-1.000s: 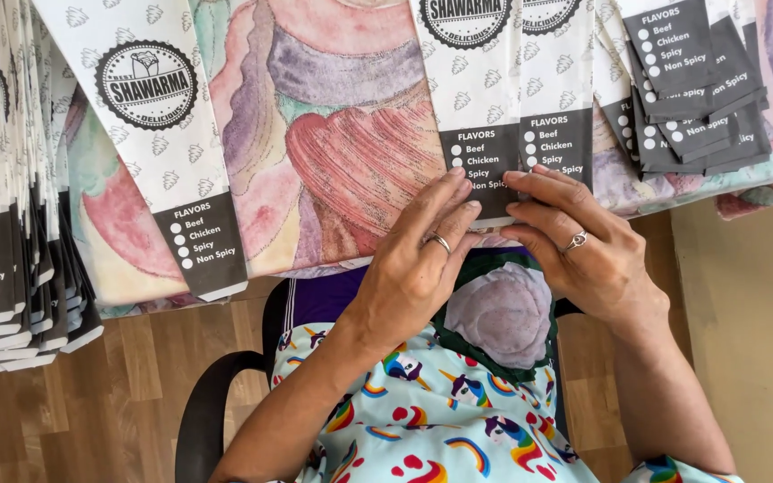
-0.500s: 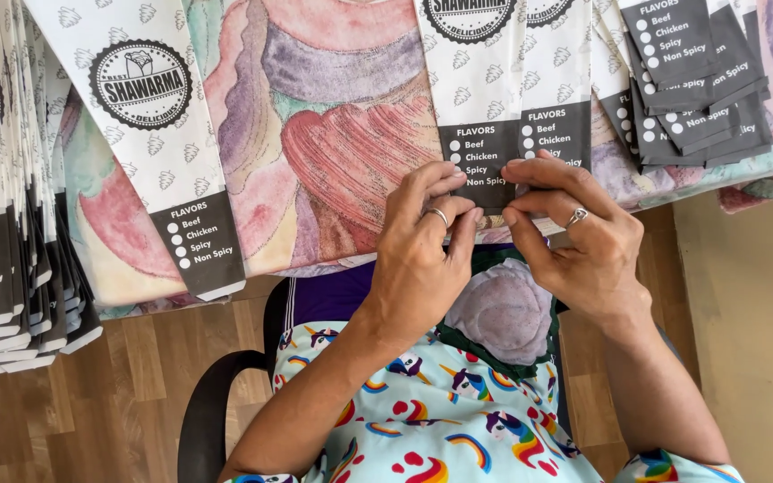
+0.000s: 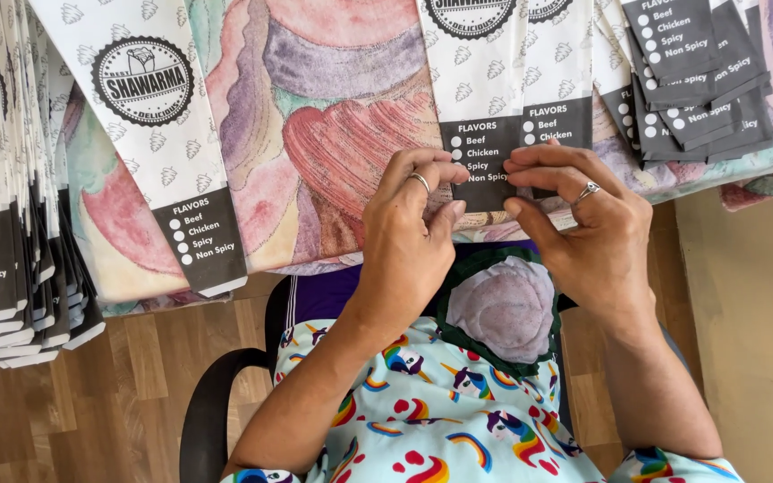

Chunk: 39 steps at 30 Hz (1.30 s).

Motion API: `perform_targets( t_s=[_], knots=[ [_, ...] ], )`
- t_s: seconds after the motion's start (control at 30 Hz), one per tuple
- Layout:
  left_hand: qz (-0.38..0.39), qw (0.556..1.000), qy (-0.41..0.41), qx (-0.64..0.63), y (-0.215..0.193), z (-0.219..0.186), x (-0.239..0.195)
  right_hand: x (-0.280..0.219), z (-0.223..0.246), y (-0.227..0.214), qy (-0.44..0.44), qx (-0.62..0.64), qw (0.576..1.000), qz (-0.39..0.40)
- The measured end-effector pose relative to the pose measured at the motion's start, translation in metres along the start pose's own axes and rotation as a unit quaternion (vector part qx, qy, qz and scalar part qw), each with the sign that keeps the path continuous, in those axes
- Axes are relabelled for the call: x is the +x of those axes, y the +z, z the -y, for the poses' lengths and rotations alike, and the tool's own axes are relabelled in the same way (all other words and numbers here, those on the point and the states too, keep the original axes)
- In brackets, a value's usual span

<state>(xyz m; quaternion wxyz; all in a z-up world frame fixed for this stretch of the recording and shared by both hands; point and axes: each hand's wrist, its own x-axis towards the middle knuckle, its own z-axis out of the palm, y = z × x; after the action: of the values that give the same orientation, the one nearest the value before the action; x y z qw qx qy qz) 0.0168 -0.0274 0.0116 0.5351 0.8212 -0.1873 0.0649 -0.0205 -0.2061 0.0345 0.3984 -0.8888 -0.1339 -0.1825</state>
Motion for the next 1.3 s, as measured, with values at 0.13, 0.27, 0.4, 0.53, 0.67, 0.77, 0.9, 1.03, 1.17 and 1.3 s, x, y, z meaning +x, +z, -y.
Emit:
perform_targets(
  t_s=[0.13,0.27,0.4,0.53,0.67,0.77,0.9,1.03,1.17,1.3],
  knots=[
    [0.032,0.999,-0.002,-0.002,-0.003,0.001,0.002,0.001,0.003,-0.004,0.011,0.022,1.0,0.008],
    [0.071,0.991,0.091,0.064,0.0,0.007,0.001,-0.006,-0.005,-0.012,0.009,0.029,0.999,-0.033],
    [0.09,0.983,0.106,0.121,0.009,0.007,0.001,-0.008,-0.014,-0.02,-0.038,-0.055,0.997,-0.049],
    [0.083,0.985,0.096,0.113,0.014,0.003,-0.001,-0.014,-0.024,-0.019,-0.026,-0.087,0.995,-0.04],
    [0.067,0.985,0.105,0.118,0.015,0.002,-0.002,-0.016,-0.026,-0.023,-0.028,-0.1,0.994,-0.038],
    [0.056,0.985,0.108,0.122,0.018,0.001,-0.003,-0.016,-0.027,-0.024,-0.037,-0.094,0.994,-0.038],
    [0.035,0.988,0.136,0.062,0.014,-0.002,-0.003,-0.015,-0.024,-0.022,-0.046,-0.089,0.994,-0.052],
    [0.017,0.99,0.132,0.036,-0.029,-0.007,-0.012,-0.02,-0.028,-0.024,-0.069,-0.058,0.994,-0.056],
    [-0.076,0.977,0.023,0.197,-0.114,-0.001,-0.03,-0.026,-0.034,-0.025,-0.081,-0.065,0.993,-0.058],
    [-0.063,0.953,-0.103,0.276,-0.151,0.024,-0.047,-0.025,-0.034,-0.022,-0.084,-0.074,0.992,-0.066]
  ],
)
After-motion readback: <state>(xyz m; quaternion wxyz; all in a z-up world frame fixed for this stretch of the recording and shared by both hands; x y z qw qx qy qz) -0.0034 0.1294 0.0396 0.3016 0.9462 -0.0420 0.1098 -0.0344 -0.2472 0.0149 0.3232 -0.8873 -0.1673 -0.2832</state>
